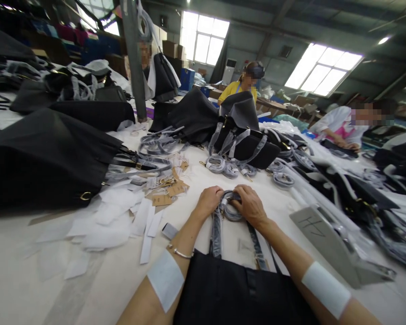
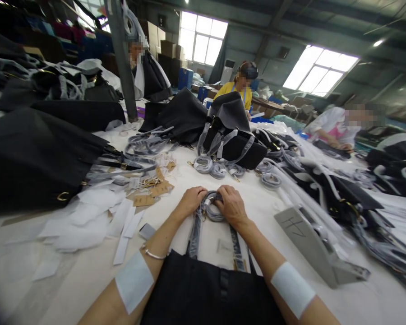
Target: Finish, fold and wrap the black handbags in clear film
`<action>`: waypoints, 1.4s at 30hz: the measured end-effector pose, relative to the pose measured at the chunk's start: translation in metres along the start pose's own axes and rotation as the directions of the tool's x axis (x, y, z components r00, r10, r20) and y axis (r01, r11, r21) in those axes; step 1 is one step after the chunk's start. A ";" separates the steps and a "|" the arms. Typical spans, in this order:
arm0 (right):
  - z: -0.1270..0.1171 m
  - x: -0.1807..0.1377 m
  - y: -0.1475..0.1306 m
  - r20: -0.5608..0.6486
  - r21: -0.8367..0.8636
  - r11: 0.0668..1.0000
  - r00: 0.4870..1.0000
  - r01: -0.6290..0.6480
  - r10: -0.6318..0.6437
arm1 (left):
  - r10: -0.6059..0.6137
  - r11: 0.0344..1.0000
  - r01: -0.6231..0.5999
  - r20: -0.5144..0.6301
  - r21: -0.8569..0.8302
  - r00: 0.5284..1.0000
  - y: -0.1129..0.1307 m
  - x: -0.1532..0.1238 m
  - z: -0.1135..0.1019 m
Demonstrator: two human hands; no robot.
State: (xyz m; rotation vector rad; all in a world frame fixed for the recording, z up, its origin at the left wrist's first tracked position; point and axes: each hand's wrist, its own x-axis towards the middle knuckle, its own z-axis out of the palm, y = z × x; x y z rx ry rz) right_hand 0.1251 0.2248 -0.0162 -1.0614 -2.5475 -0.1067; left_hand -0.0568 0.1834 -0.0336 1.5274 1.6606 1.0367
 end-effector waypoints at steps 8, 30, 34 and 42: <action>-0.004 0.003 0.002 0.100 -0.053 0.998 0.994 -0.045 0.051 | -0.102 0.986 0.115 0.111 -0.118 0.989 -0.007 0.001 -0.008; -0.040 -0.003 0.005 0.162 0.415 0.875 0.967 -0.249 0.198 | 0.071 0.971 -0.078 0.043 0.225 0.997 0.005 -0.014 0.001; -0.033 -0.003 -0.014 0.314 0.448 0.821 0.922 -0.354 0.226 | -0.072 0.991 0.075 -0.035 0.109 0.997 0.003 -0.008 -0.004; -0.068 0.006 -0.053 0.224 0.508 0.782 0.932 -0.360 0.284 | -0.196 0.972 0.190 -0.034 -0.141 0.980 -0.009 0.001 -0.016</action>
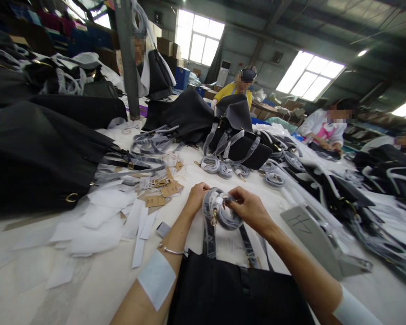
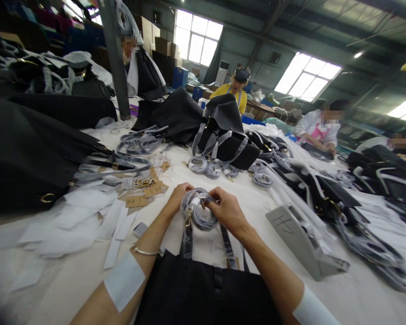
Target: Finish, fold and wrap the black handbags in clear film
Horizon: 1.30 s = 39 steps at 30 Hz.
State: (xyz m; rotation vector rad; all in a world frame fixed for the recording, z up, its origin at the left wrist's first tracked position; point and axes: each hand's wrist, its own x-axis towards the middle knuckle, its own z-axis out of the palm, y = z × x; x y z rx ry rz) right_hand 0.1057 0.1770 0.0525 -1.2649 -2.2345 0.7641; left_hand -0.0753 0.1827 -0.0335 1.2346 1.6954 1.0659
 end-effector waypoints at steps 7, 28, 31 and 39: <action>0.024 0.003 -0.002 0.052 0.034 0.997 0.997 -0.067 0.065 | -0.015 0.982 0.038 0.125 -0.186 0.992 -0.003 0.007 0.001; 0.035 0.036 0.046 0.036 -0.577 0.817 0.999 0.013 0.010 | 0.215 0.918 -0.225 0.068 0.326 0.974 0.010 -0.008 0.000; 0.027 0.029 0.051 0.056 -0.470 0.882 0.996 -0.029 0.062 | 0.194 0.926 -0.222 0.118 0.305 0.974 0.008 -0.005 -0.006; 0.032 0.025 0.054 -0.043 -0.473 0.881 0.999 0.005 -0.029 | 0.207 0.846 -0.228 0.098 0.482 0.973 0.015 -0.009 0.006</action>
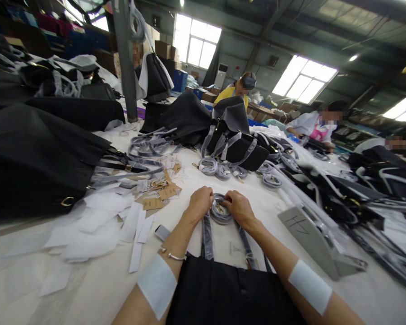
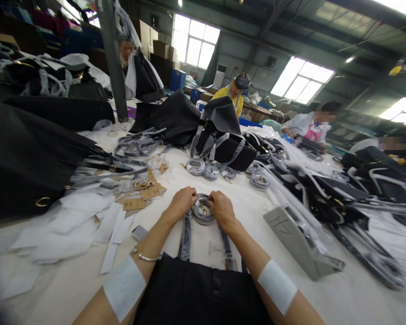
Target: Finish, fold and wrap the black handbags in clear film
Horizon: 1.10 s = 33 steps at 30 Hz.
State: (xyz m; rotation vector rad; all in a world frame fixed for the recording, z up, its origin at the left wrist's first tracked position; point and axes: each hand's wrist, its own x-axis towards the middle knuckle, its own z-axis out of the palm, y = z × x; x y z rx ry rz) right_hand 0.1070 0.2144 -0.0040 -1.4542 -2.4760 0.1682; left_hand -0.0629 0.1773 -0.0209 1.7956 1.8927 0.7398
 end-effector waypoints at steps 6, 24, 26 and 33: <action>0.000 0.006 0.002 -0.033 -0.136 0.988 0.996 0.072 -0.078 | -0.003 0.996 0.008 -0.054 0.093 0.999 0.008 -0.006 0.011; 0.020 0.011 0.027 0.106 0.294 0.956 0.994 -0.011 -0.021 | 0.122 0.852 -0.145 -0.079 -0.502 0.989 0.003 0.006 0.031; 0.020 0.014 0.026 0.114 0.240 0.971 0.993 -0.015 -0.013 | 0.086 0.786 -0.119 -0.083 -0.607 0.993 0.004 0.005 0.032; 0.020 0.012 0.014 0.112 0.071 0.997 0.993 0.041 -0.049 | 0.029 0.796 -0.034 -0.017 -0.604 0.999 0.006 0.003 0.024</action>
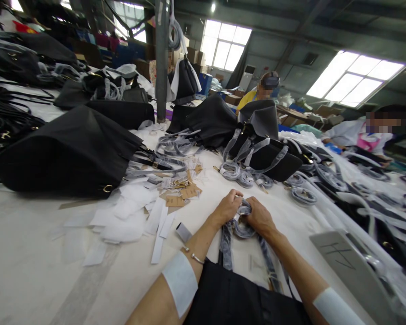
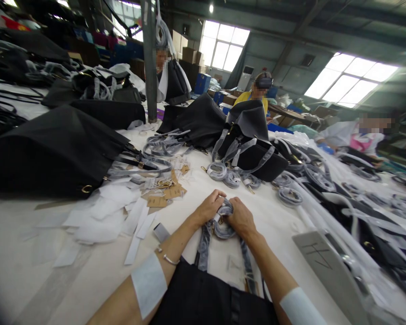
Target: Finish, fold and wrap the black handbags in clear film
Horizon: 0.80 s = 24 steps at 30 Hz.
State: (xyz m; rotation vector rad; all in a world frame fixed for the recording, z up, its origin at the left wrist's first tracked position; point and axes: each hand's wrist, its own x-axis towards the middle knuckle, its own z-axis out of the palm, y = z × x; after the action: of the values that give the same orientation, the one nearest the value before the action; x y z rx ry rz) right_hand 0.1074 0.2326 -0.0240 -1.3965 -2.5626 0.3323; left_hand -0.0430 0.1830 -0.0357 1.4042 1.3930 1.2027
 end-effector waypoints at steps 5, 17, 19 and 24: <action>-0.001 0.000 -0.008 -0.016 -0.005 0.994 0.994 0.112 -0.112 | -0.016 0.875 0.025 -0.022 0.483 1.000 0.008 -0.003 -0.002; 0.006 0.018 0.007 0.059 -0.030 1.000 0.998 -0.007 0.009 | 0.138 0.704 -0.074 -0.033 0.707 0.990 0.006 -0.004 -0.004; 0.008 0.024 0.012 0.063 -0.008 0.999 0.998 -0.031 0.031 | 0.126 0.695 -0.108 0.027 0.711 0.992 0.009 -0.006 -0.002; -0.002 0.030 0.021 0.129 0.021 0.999 0.991 -0.029 0.026 | 0.094 0.621 -0.126 0.086 0.773 0.992 0.011 -0.011 0.002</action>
State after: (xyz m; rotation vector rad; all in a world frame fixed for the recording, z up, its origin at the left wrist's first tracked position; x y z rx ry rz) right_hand 0.1084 0.2694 -0.0265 -1.4488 -2.6337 0.4693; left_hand -0.0378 0.1716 -0.0268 2.1111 1.9464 0.6049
